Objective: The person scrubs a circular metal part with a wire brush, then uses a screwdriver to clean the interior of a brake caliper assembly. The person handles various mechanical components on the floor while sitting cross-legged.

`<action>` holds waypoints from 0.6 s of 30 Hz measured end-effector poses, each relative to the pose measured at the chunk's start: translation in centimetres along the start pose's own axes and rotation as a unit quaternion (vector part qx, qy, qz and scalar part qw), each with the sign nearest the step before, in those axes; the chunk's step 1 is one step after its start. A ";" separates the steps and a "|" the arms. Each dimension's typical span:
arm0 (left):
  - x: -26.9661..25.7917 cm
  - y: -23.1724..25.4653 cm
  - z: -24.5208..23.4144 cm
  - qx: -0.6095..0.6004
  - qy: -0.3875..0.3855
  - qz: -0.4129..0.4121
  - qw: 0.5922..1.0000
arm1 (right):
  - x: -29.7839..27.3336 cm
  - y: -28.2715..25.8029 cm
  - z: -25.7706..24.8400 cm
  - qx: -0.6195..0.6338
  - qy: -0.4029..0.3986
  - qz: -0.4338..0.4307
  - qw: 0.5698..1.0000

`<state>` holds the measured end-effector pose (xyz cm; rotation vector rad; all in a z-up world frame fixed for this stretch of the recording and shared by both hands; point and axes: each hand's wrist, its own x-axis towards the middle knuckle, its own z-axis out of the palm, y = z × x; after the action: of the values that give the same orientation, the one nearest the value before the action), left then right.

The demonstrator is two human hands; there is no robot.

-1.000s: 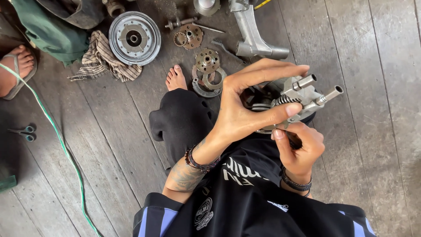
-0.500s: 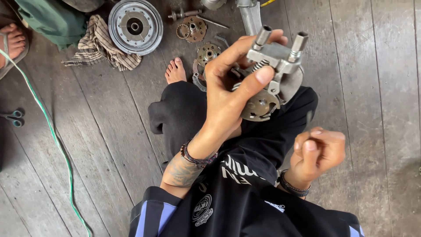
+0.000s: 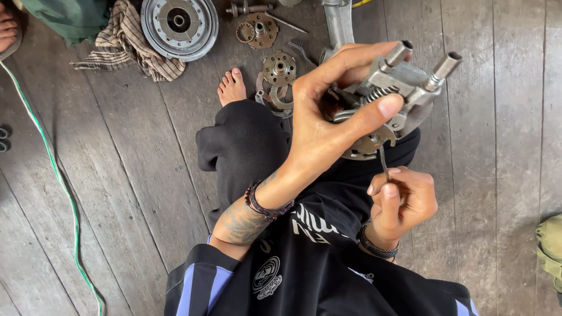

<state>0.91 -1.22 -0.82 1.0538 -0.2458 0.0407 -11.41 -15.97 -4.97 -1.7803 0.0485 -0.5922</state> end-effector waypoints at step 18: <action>0.1 -0.5 -0.1 -0.093 -0.010 -0.020 0.995 | -0.1 -0.1 0.5 0.011 -0.009 -0.020 1.000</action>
<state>1.09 -1.38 -1.25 0.8729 -0.2420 -0.0285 -11.28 -15.42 -5.00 -1.7675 -0.0065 -0.6044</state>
